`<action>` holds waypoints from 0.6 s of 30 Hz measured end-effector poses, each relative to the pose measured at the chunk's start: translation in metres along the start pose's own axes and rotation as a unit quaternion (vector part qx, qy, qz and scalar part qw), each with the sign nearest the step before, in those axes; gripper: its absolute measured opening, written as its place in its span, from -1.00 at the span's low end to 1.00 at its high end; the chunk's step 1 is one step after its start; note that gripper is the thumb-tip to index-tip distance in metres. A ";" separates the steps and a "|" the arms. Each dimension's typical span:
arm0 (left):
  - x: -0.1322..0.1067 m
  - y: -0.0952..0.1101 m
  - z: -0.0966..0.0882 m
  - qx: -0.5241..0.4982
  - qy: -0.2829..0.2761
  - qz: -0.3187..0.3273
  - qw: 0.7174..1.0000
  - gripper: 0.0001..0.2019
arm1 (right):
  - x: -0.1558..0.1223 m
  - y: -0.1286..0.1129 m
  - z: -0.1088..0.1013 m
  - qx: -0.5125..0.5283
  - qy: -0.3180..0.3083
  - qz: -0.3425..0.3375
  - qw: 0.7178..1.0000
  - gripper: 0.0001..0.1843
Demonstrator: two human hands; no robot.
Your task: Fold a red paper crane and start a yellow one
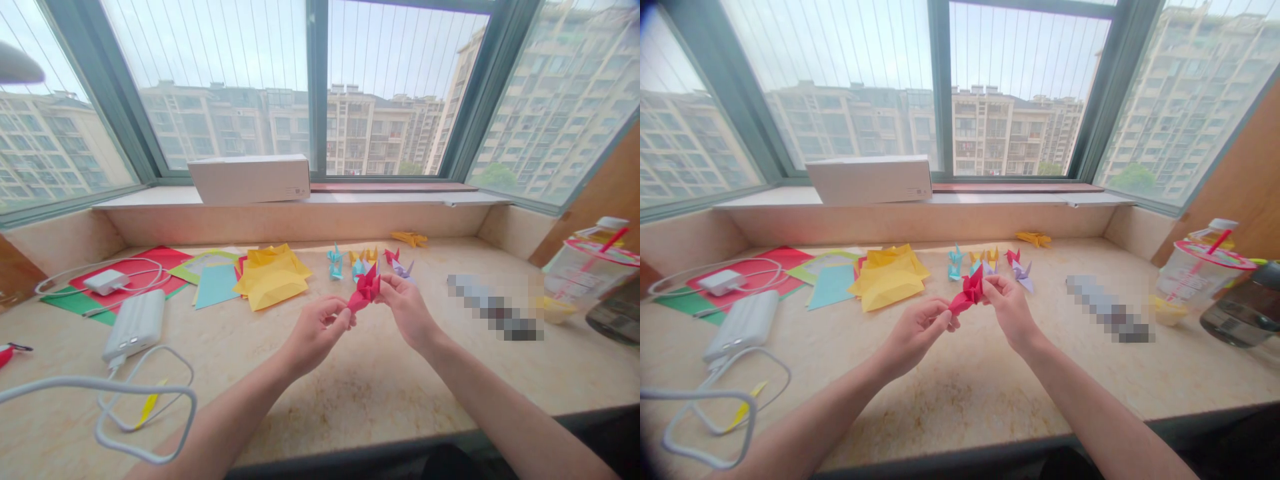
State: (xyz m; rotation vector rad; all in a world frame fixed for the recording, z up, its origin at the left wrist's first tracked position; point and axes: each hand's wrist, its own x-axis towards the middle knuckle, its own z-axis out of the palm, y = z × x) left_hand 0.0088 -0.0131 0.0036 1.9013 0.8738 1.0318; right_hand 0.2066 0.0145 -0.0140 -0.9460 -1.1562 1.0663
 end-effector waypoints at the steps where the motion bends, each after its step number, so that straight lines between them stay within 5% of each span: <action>1: 0.000 0.001 0.000 -0.005 -0.005 0.001 1.000 -0.73 | 0.000 0.000 0.000 0.013 0.006 0.004 1.000 -0.69; 11: 0.000 0.010 0.002 -0.044 -0.016 0.001 0.999 -0.72 | 0.000 -0.006 0.002 0.041 0.044 0.004 0.998 -0.64; 18: 0.000 -0.002 0.004 -0.008 0.008 -0.110 0.994 -0.75 | -0.004 0.005 0.006 -0.067 0.028 -0.039 0.997 -0.70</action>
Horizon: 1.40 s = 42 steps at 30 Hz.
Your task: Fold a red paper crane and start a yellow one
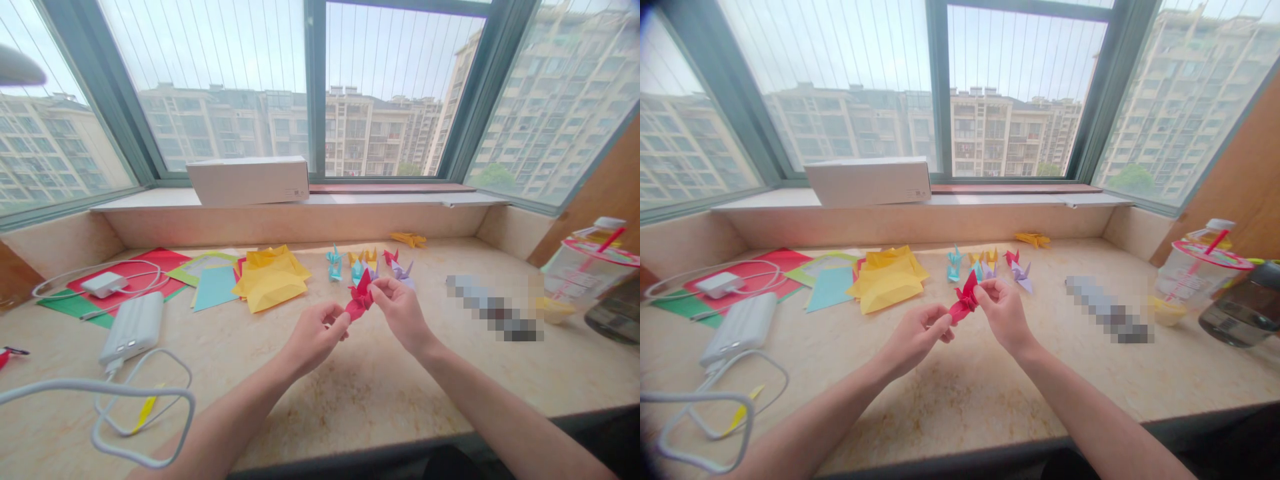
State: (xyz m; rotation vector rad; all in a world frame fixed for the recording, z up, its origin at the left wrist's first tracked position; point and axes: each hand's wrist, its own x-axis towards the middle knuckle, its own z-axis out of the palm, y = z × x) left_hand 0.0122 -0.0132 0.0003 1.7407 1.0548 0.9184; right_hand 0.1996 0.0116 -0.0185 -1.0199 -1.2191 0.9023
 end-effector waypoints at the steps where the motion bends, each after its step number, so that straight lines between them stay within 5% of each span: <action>1: 0.000 -0.002 0.001 -0.002 -0.005 -0.002 1.000 -0.73 | -0.002 0.001 0.002 -0.012 -0.007 -0.007 1.000 -0.71; 14: 0.003 -0.004 0.002 -0.047 -0.023 -0.011 0.999 -0.73 | -0.003 -0.013 -0.002 -0.040 -0.164 -0.017 0.985 -0.69; 34: 0.003 -0.007 0.001 -0.136 -0.063 0.011 0.989 -0.74 | 0.002 -0.012 -0.009 0.138 -0.167 0.147 0.965 -0.75; 42: 0.004 -0.009 0.003 -0.146 -0.072 0.004 0.987 -0.73 | 0.004 -0.011 -0.012 0.180 -0.186 0.156 0.953 -0.75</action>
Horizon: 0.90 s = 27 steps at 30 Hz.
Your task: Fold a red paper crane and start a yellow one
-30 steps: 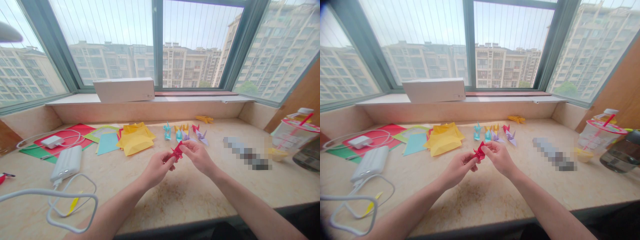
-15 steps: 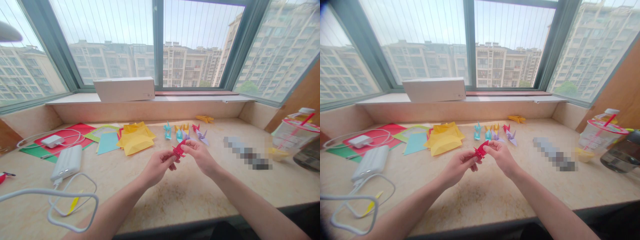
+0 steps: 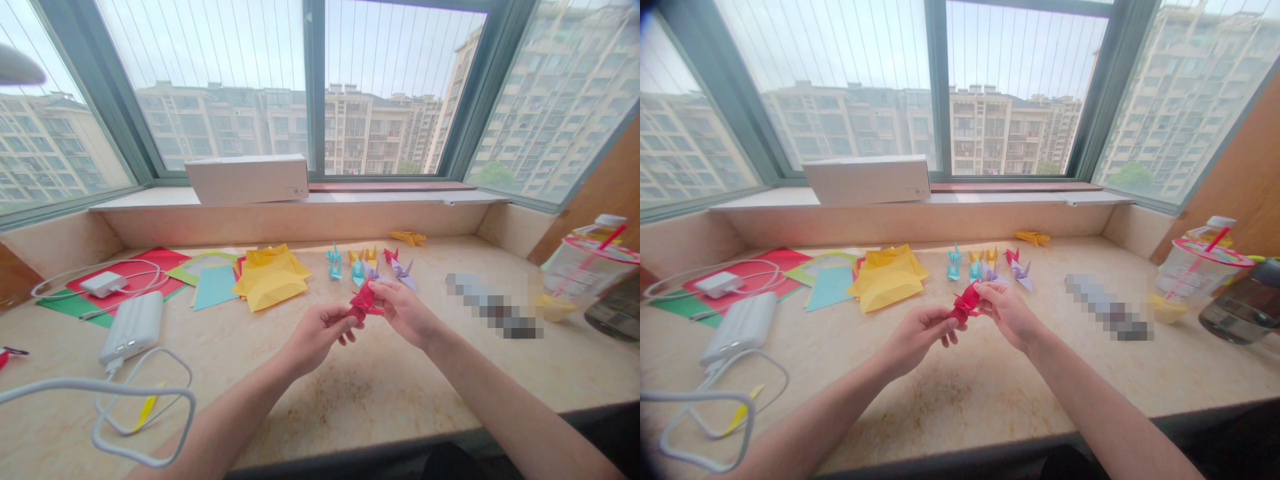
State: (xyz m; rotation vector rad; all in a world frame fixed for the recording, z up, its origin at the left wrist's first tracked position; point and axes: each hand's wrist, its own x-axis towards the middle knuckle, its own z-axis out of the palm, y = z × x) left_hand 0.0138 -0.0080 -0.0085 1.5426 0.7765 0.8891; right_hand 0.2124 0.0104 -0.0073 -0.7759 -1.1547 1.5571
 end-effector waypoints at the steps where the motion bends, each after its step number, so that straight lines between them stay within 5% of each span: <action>1: 0.000 0.000 0.000 -0.003 0.001 -0.002 1.000 -0.73 | 0.000 0.000 0.000 0.007 0.003 -0.004 1.000 -0.76; 27: -0.002 0.007 -0.002 -0.019 -0.011 -0.010 1.000 -0.72 | 0.001 0.002 0.000 0.033 0.033 -0.009 0.999 -0.77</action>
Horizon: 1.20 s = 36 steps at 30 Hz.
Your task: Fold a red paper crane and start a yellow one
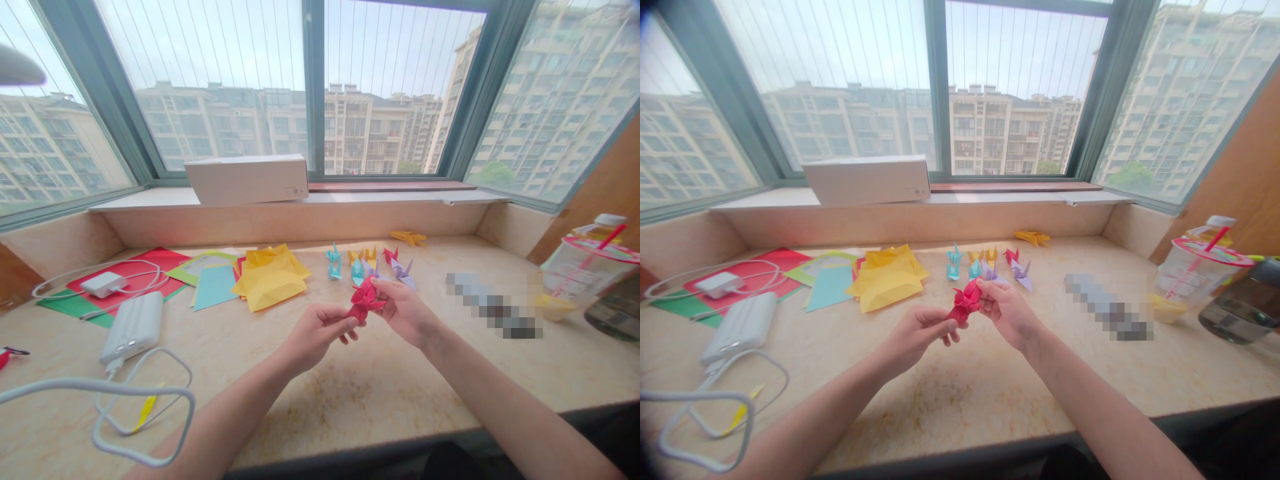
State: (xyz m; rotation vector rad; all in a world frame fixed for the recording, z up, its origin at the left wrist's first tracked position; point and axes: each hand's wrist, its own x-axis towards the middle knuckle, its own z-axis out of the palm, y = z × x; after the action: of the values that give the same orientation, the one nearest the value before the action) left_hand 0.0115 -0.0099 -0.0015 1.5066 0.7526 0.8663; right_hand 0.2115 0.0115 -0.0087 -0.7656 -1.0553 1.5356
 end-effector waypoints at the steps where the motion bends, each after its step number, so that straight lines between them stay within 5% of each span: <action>1: 0.000 -0.001 0.000 0.000 0.002 0.000 1.000 -0.72 | 0.000 0.000 0.000 -0.015 0.002 0.002 1.000 -0.75; 4: 0.002 -0.002 0.000 -0.004 0.027 0.012 1.000 -0.71 | 0.003 -0.001 -0.003 -0.113 0.040 -0.012 0.993 -0.66; 8: 0.004 -0.001 -0.002 0.004 0.085 0.015 0.996 -0.71 | 0.002 -0.003 -0.004 -0.242 0.115 -0.134 0.954 -0.59; 12: 0.004 0.002 -0.005 0.004 0.114 -0.002 0.993 -0.69 | -0.005 -0.001 0.006 -0.360 0.056 -0.248 0.898 -0.69; 16: 0.003 0.003 -0.004 0.005 0.089 0.009 0.996 -0.69 | -0.007 0.007 0.012 -0.409 0.021 -0.286 0.866 -0.77; 25: 0.000 -0.001 0.000 0.039 0.033 0.019 0.999 -0.63 | -0.003 0.009 0.006 -0.397 0.049 -0.267 0.877 -0.82; 29: 0.001 0.000 -0.003 0.040 0.080 0.015 0.996 -0.51 | -0.002 0.006 0.004 -0.359 0.069 -0.225 0.903 -0.76; 33: 0.004 0.002 -0.008 0.058 0.152 0.016 0.986 -0.71 | -0.001 0.003 0.003 -0.305 0.053 -0.171 0.935 -0.73; 36: 0.003 0.001 -0.007 0.042 0.152 0.034 0.987 -0.72 | -0.002 0.002 0.004 -0.295 0.042 -0.154 0.942 -0.73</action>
State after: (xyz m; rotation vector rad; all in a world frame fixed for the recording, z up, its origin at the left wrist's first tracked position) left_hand 0.0068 -0.0035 0.0006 1.4980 0.9738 1.1455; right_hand 0.2076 0.0091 -0.0090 -1.0022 -1.5163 0.9090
